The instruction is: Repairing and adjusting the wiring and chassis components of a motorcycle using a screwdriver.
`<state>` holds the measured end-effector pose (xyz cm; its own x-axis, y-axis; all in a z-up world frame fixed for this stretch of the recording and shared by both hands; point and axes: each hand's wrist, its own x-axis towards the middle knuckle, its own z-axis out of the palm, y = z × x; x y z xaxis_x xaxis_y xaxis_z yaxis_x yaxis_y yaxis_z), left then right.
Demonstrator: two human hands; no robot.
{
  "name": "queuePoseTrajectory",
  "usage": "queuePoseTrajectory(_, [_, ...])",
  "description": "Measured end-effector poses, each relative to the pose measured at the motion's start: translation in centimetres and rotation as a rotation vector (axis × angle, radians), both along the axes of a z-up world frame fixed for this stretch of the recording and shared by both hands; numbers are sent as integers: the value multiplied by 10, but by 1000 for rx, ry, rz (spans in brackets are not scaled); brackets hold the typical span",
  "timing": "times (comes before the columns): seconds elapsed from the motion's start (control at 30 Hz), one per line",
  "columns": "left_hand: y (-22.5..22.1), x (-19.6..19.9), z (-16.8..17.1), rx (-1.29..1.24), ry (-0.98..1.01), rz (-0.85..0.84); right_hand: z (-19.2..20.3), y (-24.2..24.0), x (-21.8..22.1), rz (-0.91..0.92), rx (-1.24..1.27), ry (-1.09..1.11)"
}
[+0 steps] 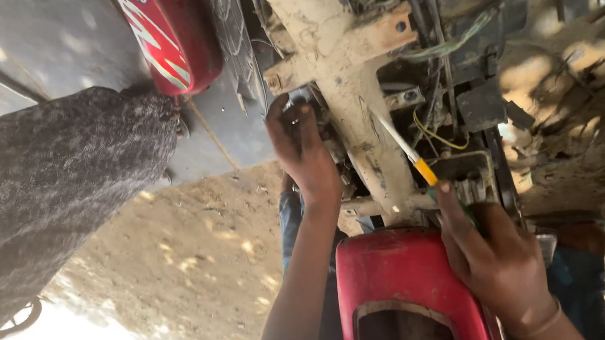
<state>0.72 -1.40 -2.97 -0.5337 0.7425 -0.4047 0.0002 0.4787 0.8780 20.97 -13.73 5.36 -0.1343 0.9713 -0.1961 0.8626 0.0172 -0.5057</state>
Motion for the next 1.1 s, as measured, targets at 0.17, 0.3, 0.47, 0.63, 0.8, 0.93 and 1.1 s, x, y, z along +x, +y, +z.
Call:
queuePoseTrajectory(0.17, [-1, -1, 6, -12, 70, -82, 4, 40, -20, 56, 85, 59])
queuePoseTrajectory(0.3, [14, 4, 21, -96, -62, 24, -1, 38, -23, 87, 22, 22])
queuePoseTrajectory(0.47, [-12, -7, -6, 54, 100, -136, 12, 3, -10, -146, -11, 35])
queuePoseTrajectory(0.63, [-2, 0, 2, 53, -2, -49, 21, -7, -3, -344, 37, 231])
queuePoseTrajectory(0.8, [1, -1, 1, 3, 23, -46, 39, 46, -14, -377, -9, 284])
queuePoseTrajectory(0.93, [10, 6, 21, -139, -41, 13, 26, 50, -10, -454, -139, 277])
queuePoseTrajectory(1.1, [-5, -7, -5, 45, 30, -79, 43, 34, -4, -469, -93, 322])
